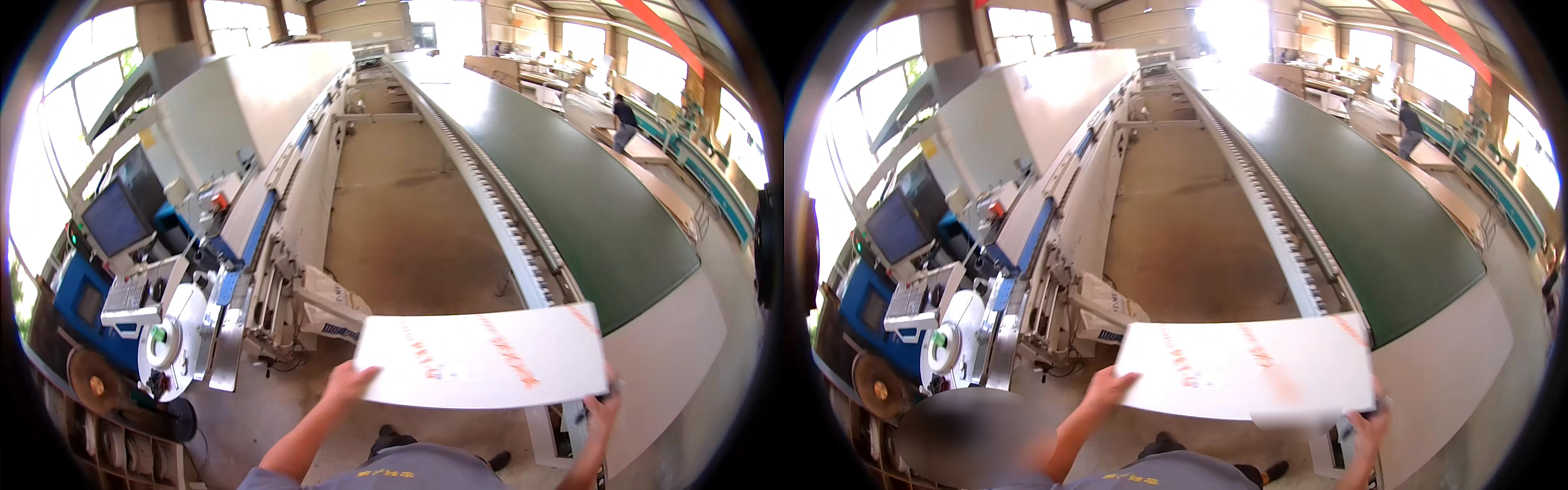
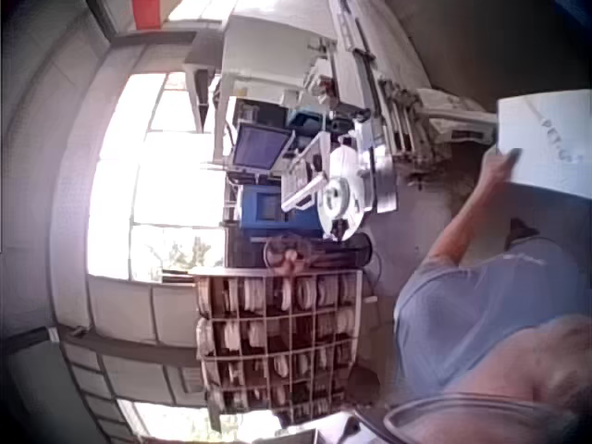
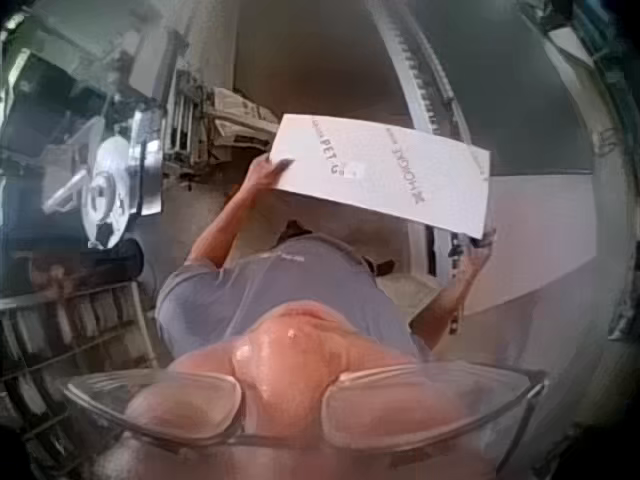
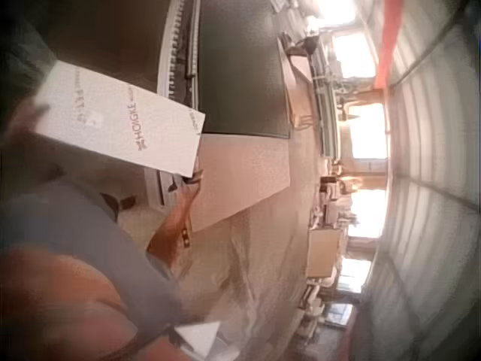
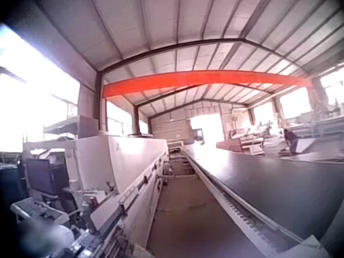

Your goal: The person handles white PET-G plastic sheets in a factory setting. They use a handheld tool to score or cut the edges of the sheets, then place them onto a conveyor belt. The person also interacts with a computer control panel, using a mouse to operate the machinery.

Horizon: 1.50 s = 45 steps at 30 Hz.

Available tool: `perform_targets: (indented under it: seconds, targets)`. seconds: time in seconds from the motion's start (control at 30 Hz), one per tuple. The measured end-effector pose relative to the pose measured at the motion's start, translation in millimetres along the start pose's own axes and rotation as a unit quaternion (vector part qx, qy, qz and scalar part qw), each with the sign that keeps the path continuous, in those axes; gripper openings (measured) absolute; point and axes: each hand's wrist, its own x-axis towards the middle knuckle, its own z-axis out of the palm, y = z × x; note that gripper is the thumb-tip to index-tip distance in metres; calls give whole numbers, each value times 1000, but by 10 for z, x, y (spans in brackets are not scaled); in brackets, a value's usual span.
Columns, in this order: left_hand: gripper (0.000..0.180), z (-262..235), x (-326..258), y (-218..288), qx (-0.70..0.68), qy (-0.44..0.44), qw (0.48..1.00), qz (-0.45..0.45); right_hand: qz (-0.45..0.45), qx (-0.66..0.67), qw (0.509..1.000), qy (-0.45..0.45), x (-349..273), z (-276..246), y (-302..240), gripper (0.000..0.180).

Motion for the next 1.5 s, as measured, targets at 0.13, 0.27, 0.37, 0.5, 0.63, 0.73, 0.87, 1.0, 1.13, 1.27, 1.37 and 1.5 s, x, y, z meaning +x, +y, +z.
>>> perform_targets:
  seconds: [0.13, 0.27, 0.37, 0.5, 0.63, 0.73, 0.87, 1.0, 1.13, 1.27, 1.37, 1.5]
  targets:
    - [41, -1546, -619, -1085, -94, 207, 972, -53, 138, 117, 959, -217, 392, 1962, 382, 67]
    - [39, -2227, -1450, -1765, -178, 382, 897, -133, 240, 187, 873, -380, 322, 3970, 632, 48]
    - [40, -2233, -1996, -2455, -243, 504, 820, -119, 388, 227, 771, -451, -101, 5287, 844, 40]
    - [39, -1964, -2374, -2848, -265, 629, 720, -128, 481, 164, 679, -530, -806, 6756, 1266, 11]
    - [41, -1825, -2230, -3139, -248, 682, 667, -169, 509, 109, 639, -567, -1139, 7544, 1602, 11]
    - [42, -1783, -1967, -3098, -272, 698, 637, -180, 505, 107, 613, -598, -1114, 7890, 1858, 16]
    - [43, -1677, -1750, -2953, -306, 690, 623, -203, 401, 2, 671, -623, -801, 7877, 1596, 62]
    - [46, -1798, -1591, -2955, -365, 626, 655, -214, 334, -151, 605, -707, -701, 7473, 1643, 65]
    - [49, -1817, -1611, -3066, -392, 551, 711, -194, 287, -197, 383, -856, -1300, 7012, 1357, 70]
    - [46, -1871, -1596, -2954, -353, 527, 746, -201, 312, -189, 129, -922, -2092, 6655, 733, 72]
    - [43, -1891, -1580, -2990, -341, 526, 764, -157, 342, -182, 118, -914, -2680, 6328, 511, 73]
    - [42, -1882, -1578, -3056, -319, 530, 776, -121, 396, -177, 140, -890, -3108, 6100, 420, 74]
